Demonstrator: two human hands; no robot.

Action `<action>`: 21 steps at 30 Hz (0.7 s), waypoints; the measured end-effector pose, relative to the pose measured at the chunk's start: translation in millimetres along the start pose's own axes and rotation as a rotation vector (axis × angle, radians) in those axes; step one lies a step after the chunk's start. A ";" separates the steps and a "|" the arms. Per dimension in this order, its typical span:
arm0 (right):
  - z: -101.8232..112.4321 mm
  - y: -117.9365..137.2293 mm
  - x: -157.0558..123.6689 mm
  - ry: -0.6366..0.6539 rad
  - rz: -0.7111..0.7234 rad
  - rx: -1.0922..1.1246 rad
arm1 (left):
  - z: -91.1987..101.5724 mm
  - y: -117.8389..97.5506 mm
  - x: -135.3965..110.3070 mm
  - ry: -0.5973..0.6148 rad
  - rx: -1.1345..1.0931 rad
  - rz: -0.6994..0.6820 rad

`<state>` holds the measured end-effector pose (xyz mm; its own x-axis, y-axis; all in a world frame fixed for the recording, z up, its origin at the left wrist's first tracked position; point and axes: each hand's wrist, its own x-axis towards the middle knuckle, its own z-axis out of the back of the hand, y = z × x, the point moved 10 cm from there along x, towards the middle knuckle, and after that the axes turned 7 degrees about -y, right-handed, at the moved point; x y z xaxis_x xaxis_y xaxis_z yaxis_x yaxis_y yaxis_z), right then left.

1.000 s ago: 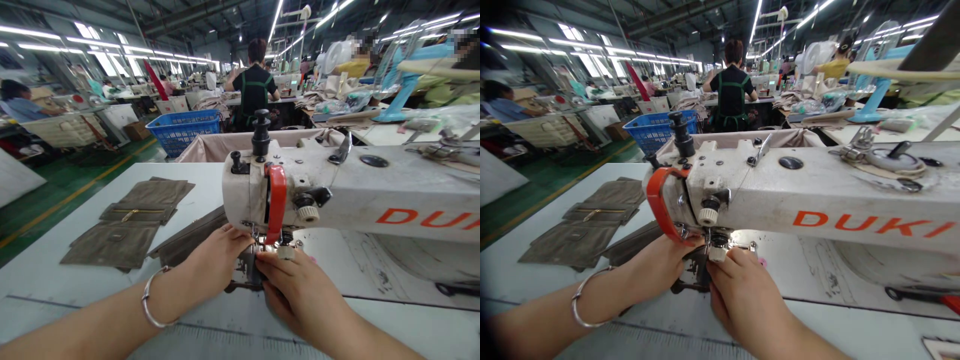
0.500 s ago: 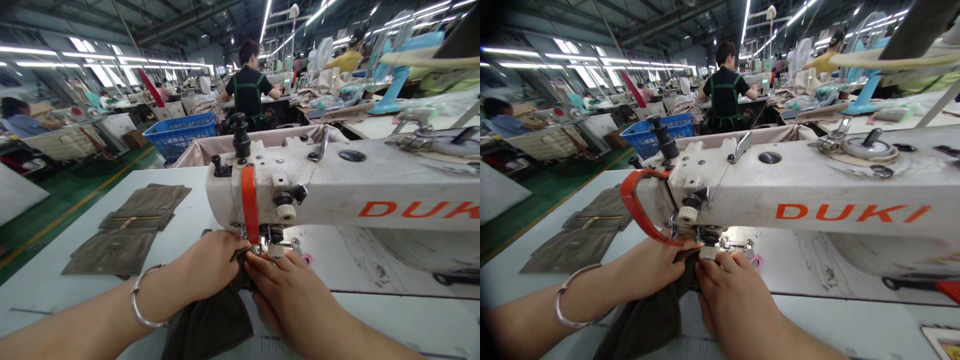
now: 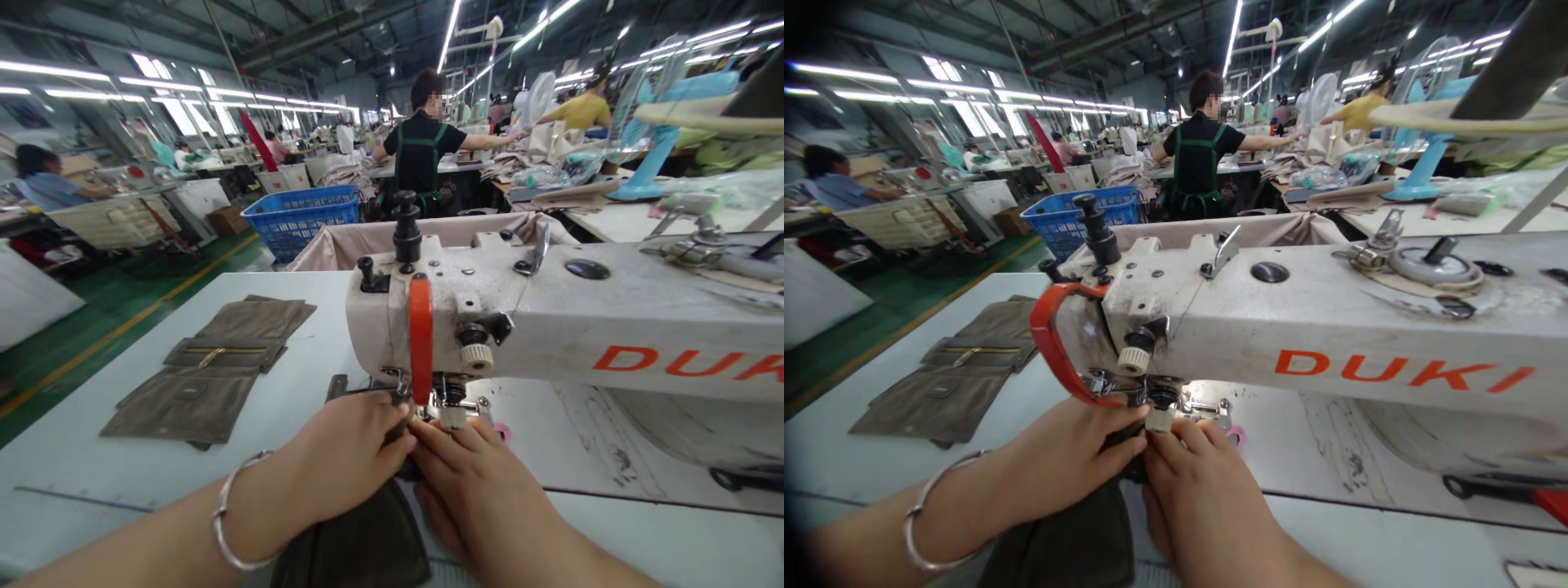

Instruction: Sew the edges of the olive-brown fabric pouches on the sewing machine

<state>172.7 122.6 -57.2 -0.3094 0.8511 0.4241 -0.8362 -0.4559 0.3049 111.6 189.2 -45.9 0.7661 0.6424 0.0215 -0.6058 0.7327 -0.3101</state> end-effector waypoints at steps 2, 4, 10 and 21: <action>-2.0 -1.0 -0.1 0.022 -0.004 0.009 | 15.9 24.6 -14.4 -0.100 -0.075 0.115; -4.6 -1.2 0.2 0.062 -0.005 0.012 | 34.2 54.8 -36.6 -0.297 -0.039 0.239; -4.2 0.4 2.1 0.101 -0.010 0.059 | 9.9 108.1 -69.8 -0.392 -0.399 0.547; 3.8 4.2 6.7 -0.031 0.089 0.093 | -53.8 25.1 -104.3 0.123 -1.511 0.760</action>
<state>168.8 125.4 -49.8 -0.3648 0.7985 0.4789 -0.7601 -0.5524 0.3421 28.1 128.6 -107.1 0.4753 0.6492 -0.5938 -0.1422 -0.6093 -0.7801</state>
